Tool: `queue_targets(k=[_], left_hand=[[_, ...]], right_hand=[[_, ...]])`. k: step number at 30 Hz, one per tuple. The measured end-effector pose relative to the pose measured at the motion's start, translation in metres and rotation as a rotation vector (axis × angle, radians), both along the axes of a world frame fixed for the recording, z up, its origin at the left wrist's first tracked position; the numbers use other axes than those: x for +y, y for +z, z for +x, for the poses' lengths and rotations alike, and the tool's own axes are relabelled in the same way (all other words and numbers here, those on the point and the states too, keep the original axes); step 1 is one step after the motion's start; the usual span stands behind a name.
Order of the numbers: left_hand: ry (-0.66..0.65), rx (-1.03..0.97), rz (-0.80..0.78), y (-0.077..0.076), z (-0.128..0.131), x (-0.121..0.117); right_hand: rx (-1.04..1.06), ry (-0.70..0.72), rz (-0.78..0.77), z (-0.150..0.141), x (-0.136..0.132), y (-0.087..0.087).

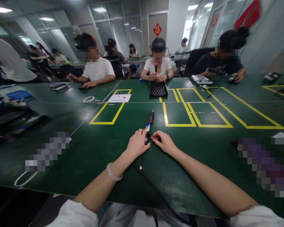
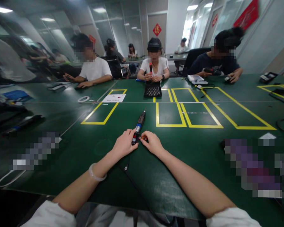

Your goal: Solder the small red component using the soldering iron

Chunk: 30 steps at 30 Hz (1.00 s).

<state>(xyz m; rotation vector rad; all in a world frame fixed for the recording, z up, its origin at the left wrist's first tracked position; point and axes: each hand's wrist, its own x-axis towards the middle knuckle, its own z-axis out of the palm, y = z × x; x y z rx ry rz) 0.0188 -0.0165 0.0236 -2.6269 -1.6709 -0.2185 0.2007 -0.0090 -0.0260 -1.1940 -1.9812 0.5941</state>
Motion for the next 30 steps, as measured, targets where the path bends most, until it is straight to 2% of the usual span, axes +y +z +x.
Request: queue_targets(k=[5,9,17,30], left_hand=[[-0.079,-0.045,0.004,-0.0043,0.0048,-0.0033],[-0.070,-0.060,-0.005,-0.0059,0.0029,-0.0029],[-0.077,-0.080,0.009,-0.0075,0.0017,-0.0039],[0.028,-0.008,0.037,-0.0104,0.0094,0.0006]], right_hand=[[-0.067,0.003,0.037,0.0010,-0.0017,0.0006],[-0.018,0.023,0.018,0.0016,-0.0022,0.0002],[-0.053,0.045,0.067,0.0025,-0.0025,0.0026],[-0.052,0.071,0.089,-0.0006,-0.0100,0.0052]])
